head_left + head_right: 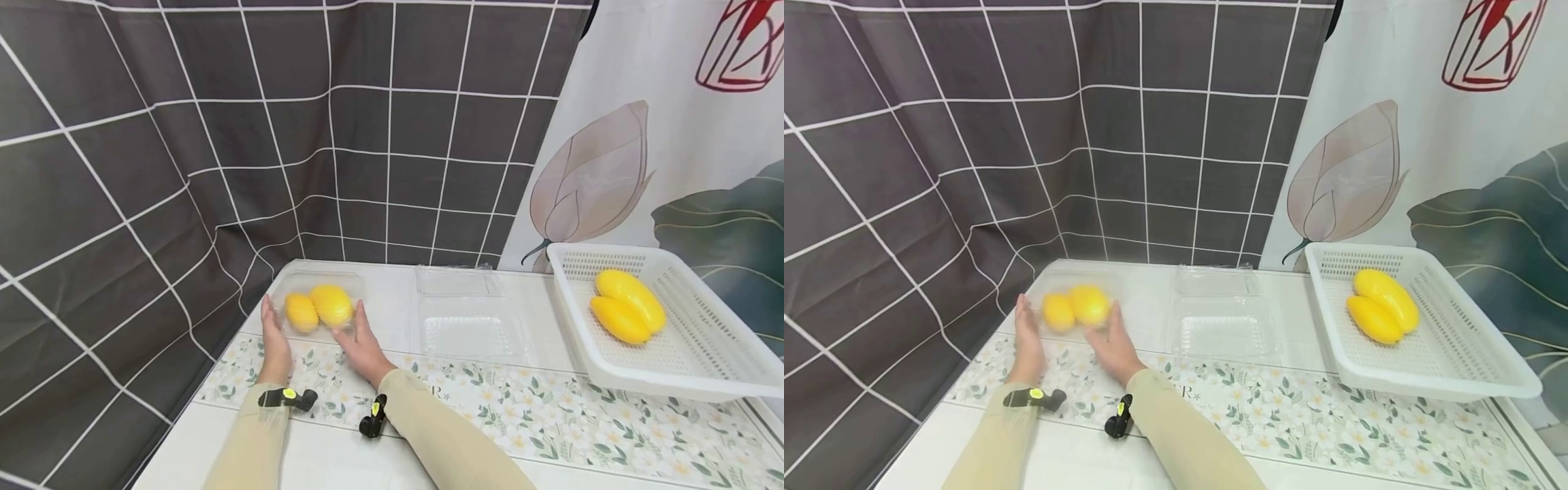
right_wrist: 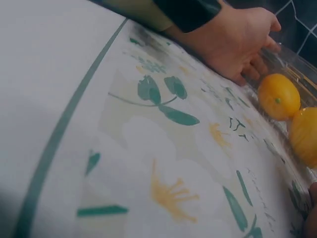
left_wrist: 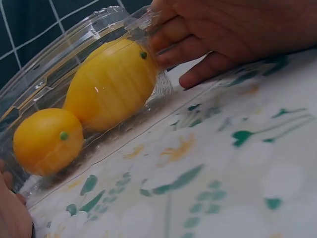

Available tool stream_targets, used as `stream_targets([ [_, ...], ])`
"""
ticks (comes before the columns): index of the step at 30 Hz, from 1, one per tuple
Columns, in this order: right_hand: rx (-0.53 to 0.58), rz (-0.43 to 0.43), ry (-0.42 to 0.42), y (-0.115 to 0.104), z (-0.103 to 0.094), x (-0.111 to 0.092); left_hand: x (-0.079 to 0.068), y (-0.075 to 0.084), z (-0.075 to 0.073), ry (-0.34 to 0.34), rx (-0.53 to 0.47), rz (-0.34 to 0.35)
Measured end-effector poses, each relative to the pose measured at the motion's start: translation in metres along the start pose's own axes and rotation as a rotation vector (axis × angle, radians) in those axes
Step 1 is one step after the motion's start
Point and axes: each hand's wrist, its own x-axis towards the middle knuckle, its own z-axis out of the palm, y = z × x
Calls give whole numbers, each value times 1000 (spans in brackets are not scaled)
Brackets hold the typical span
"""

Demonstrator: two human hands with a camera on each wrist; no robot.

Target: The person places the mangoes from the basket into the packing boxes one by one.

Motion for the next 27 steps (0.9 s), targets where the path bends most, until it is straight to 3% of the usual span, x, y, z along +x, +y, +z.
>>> stream_targets([
  [8, -142, -66, -76, -5, -1, -1, 8, 4, -3, 53, 40, -42],
  [14, -196, -71, -95, -5, -4, 0, 15, -3, -1, 70, 26, -34],
  [19, -208, -72, -78, -4, -6, -1, 17, -12, 0, 169, 84, 2],
  [23, -249, -50, -60, -5, -8, -8, 12, -12, -2, 297, 226, 94],
  [25, -287, -33, -66, -8, -13, -14, 7, -10, -2, 334, 303, 189],
  [27, -323, -36, -80, -14, -23, -21, 2, -5, 2, 339, 332, 325],
])
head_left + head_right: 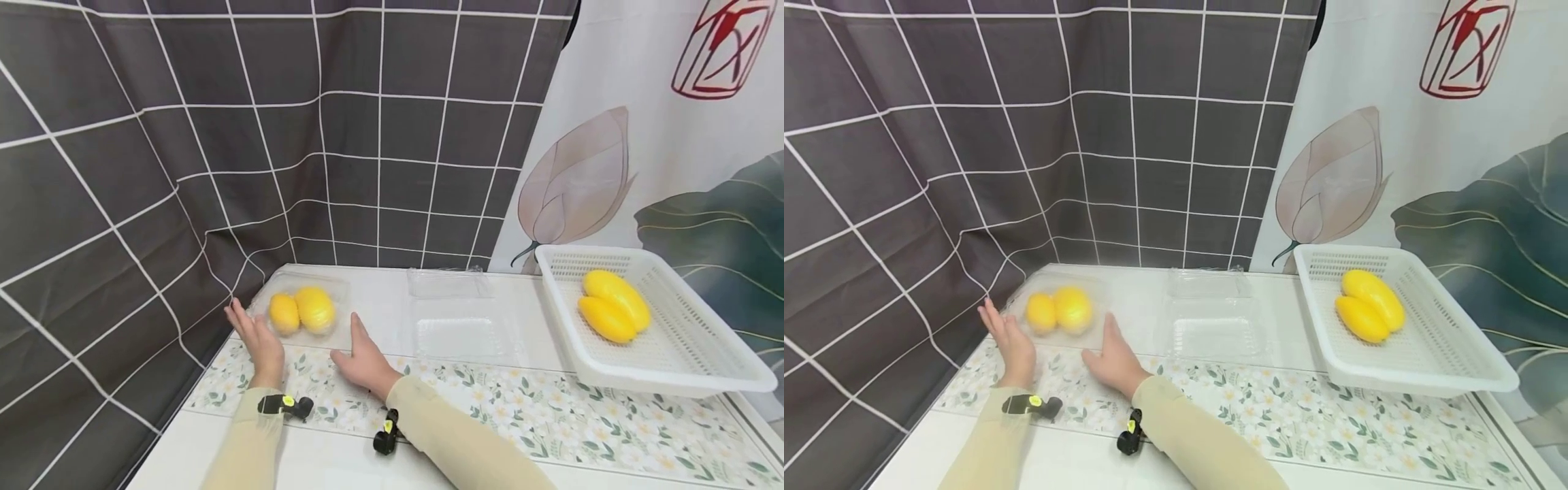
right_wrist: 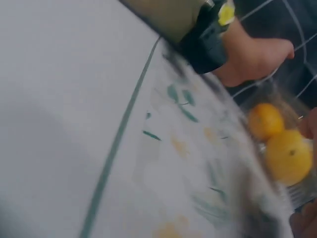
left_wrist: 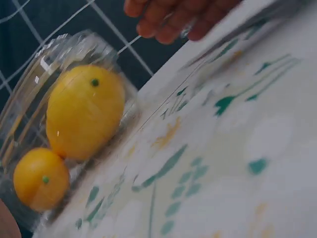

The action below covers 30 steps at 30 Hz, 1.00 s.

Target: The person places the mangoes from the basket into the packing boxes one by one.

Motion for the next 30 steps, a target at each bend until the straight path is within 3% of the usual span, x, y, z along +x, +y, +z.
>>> stream_targets([
  [2, -17, -19, -8, -2, -17, -8, -6, 11, 4, 4, -12, 155],
  [6, 13, -113, 40, 0, -64, -22, -21, 54, 17, -52, -122, 409],
  [8, 32, -159, 104, 5, -89, -27, -31, 75, 25, -101, -170, 478],
  [12, 1, -219, 267, 23, -136, -37, -56, 101, 42, -240, -198, 501],
  [15, -74, -195, 360, 45, -164, -46, -74, 102, 57, -354, -193, 455],
  [18, -133, -121, 418, 69, -188, -57, -92, 88, 76, -448, -184, 409],
  [23, -121, 76, 490, 109, -221, -71, -121, 69, 102, -621, -202, 273],
  [27, 72, 249, 443, 138, -231, -78, -142, 64, 115, -806, -238, 94],
  [30, 355, 298, 396, 152, -228, -81, -151, 64, 122, -924, -234, -74],
])
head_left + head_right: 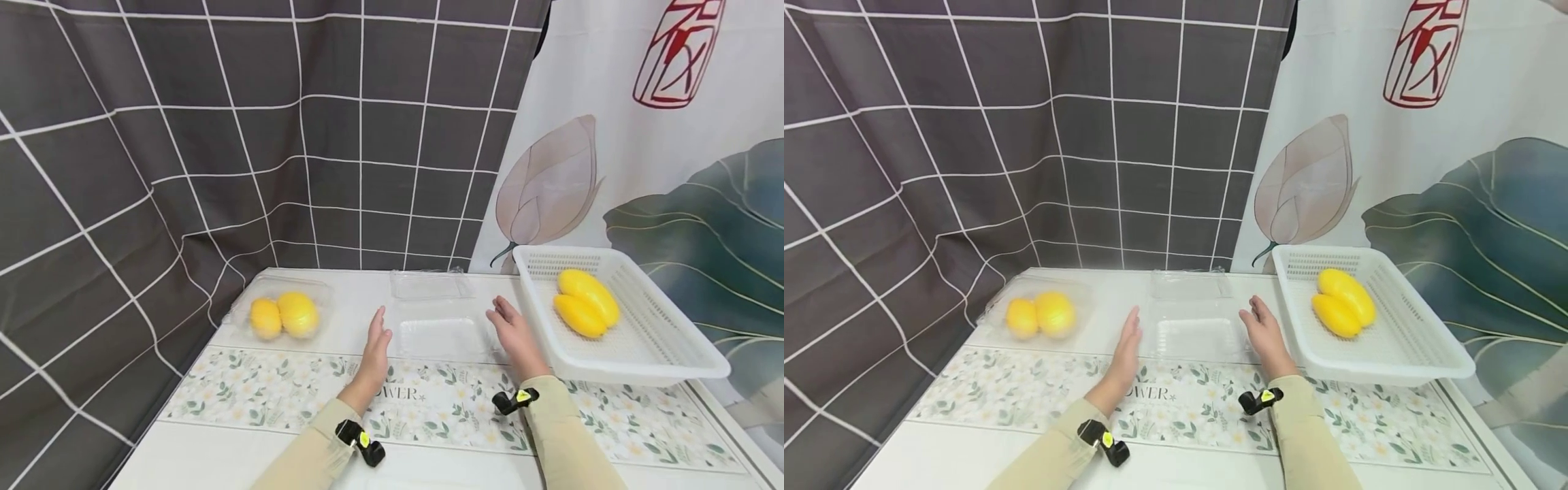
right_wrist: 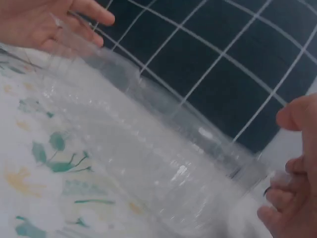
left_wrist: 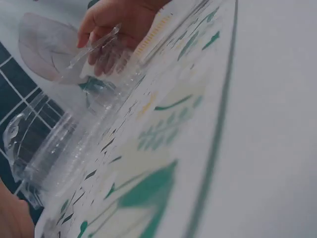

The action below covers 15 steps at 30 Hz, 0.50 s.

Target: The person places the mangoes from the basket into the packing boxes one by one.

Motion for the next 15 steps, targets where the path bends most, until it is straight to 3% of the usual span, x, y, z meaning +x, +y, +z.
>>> stream_targets([
  [2, 163, 37, -29, 8, 2, -1, 1, -2, 4, -35, -41, -78],
  [4, 323, 55, -57, 14, 6, -1, 2, -2, 6, -52, -69, -113],
  [6, 409, 61, -69, 17, 10, -1, 3, -3, 6, -76, -77, -135],
  [11, 478, 74, -83, 20, 19, -3, 5, -4, 4, -164, -63, -146],
  [15, 522, 64, -123, 19, 29, -8, 8, -6, 0, -184, -56, -164],
])
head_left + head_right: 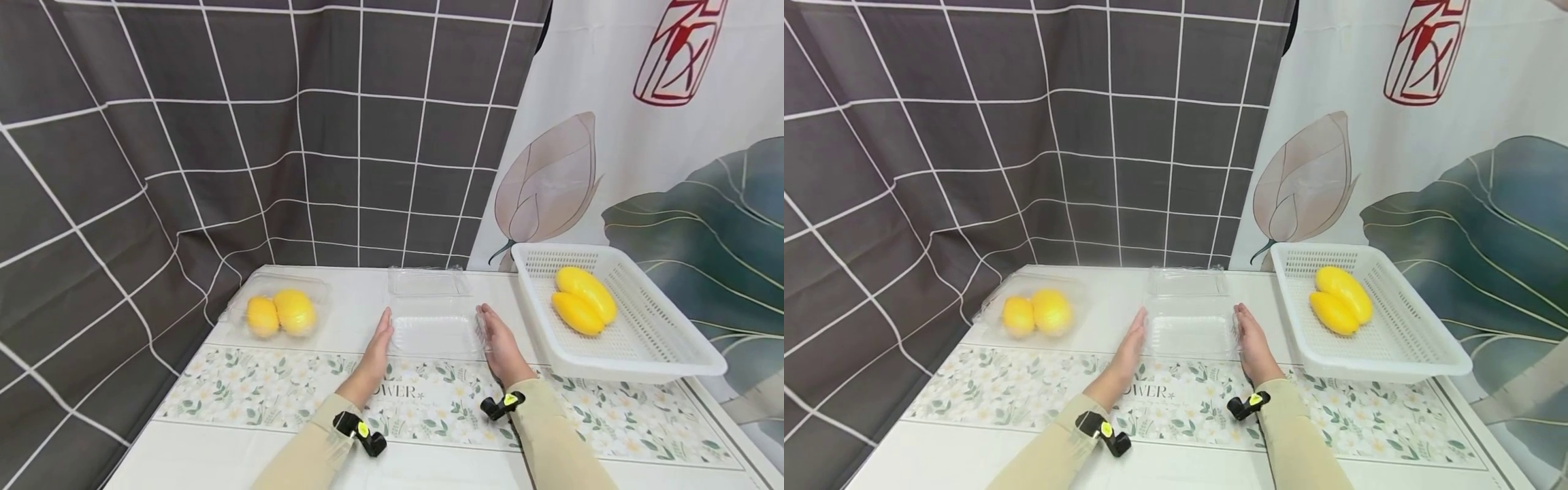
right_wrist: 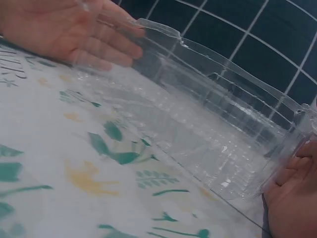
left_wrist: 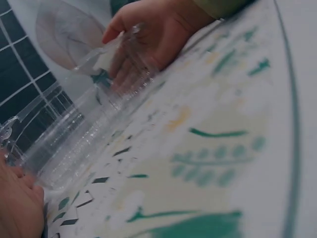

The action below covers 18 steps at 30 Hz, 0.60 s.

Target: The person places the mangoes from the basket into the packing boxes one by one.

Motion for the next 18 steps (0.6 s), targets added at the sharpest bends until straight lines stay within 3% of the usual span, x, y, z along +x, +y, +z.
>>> stream_targets([
  [8, -50, -3, -44, 9, 24, -5, 1, -5, -16, 112, -34, -24],
  [18, -90, -8, -16, 14, 28, 0, 4, -7, -19, 154, -61, 7],
])
